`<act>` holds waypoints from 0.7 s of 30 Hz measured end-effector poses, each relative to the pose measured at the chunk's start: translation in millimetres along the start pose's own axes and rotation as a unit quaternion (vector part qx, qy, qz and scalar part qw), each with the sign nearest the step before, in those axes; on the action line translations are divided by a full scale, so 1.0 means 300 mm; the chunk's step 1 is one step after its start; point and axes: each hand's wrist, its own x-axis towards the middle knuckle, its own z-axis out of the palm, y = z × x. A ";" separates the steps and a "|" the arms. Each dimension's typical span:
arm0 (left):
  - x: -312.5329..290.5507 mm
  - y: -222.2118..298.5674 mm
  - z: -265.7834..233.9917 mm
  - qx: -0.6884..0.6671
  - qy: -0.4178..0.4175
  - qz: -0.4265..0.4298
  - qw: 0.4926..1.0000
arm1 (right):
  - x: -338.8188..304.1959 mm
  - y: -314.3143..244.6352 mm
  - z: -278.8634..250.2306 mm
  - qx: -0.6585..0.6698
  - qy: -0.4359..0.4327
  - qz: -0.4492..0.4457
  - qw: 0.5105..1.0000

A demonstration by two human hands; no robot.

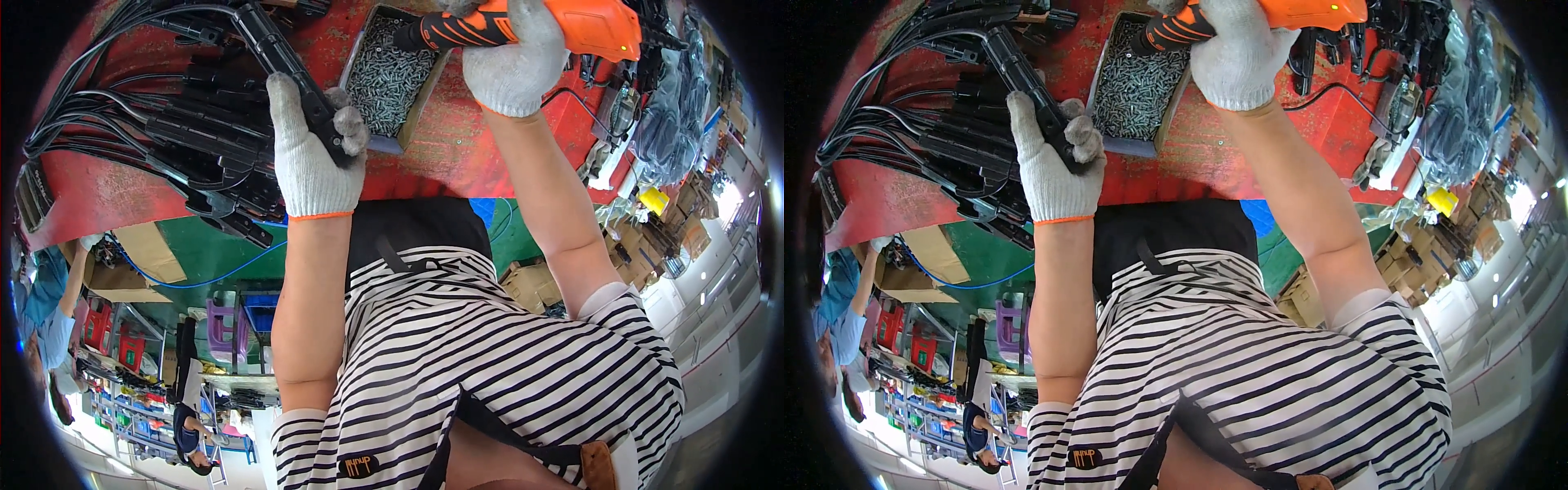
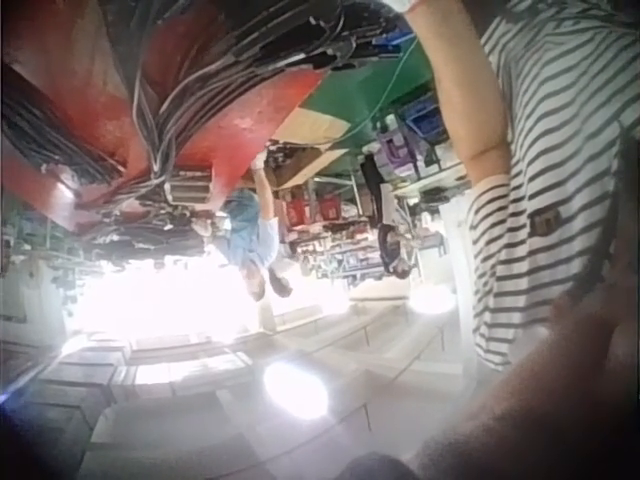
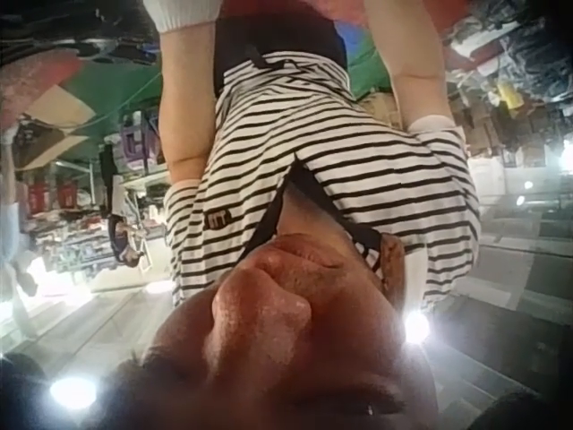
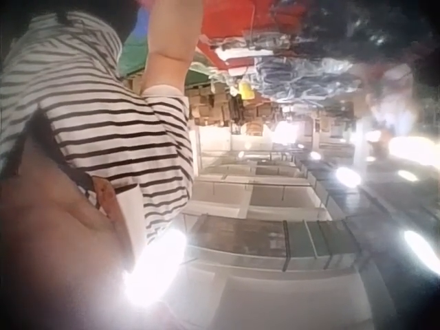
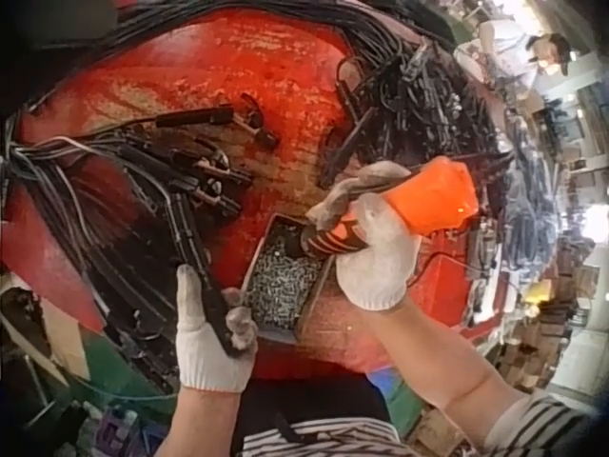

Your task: The person attaches connectors to electrical wire harnesses with an electric screwdriver, driving screws from a screw tray into the connectors.

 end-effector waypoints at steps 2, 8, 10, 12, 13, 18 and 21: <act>0.003 0.004 -0.005 -0.001 0.004 -0.007 1.000 | 0.000 0.009 -0.011 -0.125 0.017 -0.004 0.992; 0.001 0.010 -0.021 0.020 -0.016 0.000 1.000 | -0.036 0.000 -0.030 -0.159 0.034 0.003 0.987; 0.006 0.008 -0.011 -0.003 -0.009 -0.007 1.000 | -0.040 0.001 -0.035 -0.188 0.039 -0.011 0.981; 0.011 0.006 -0.017 0.000 -0.012 -0.004 1.000 | -0.043 0.007 -0.039 -0.174 0.040 -0.008 0.984; 0.013 0.006 -0.020 0.003 -0.015 0.001 1.000 | -0.046 0.014 -0.041 -0.160 0.039 -0.005 0.986; 0.013 0.005 -0.021 -0.002 -0.015 -0.003 1.000 | -0.048 0.046 -0.074 -0.106 0.014 -0.009 0.994; 0.013 0.005 -0.023 0.005 -0.012 0.007 1.000 | -0.029 0.071 -0.092 -0.109 0.011 -0.015 0.994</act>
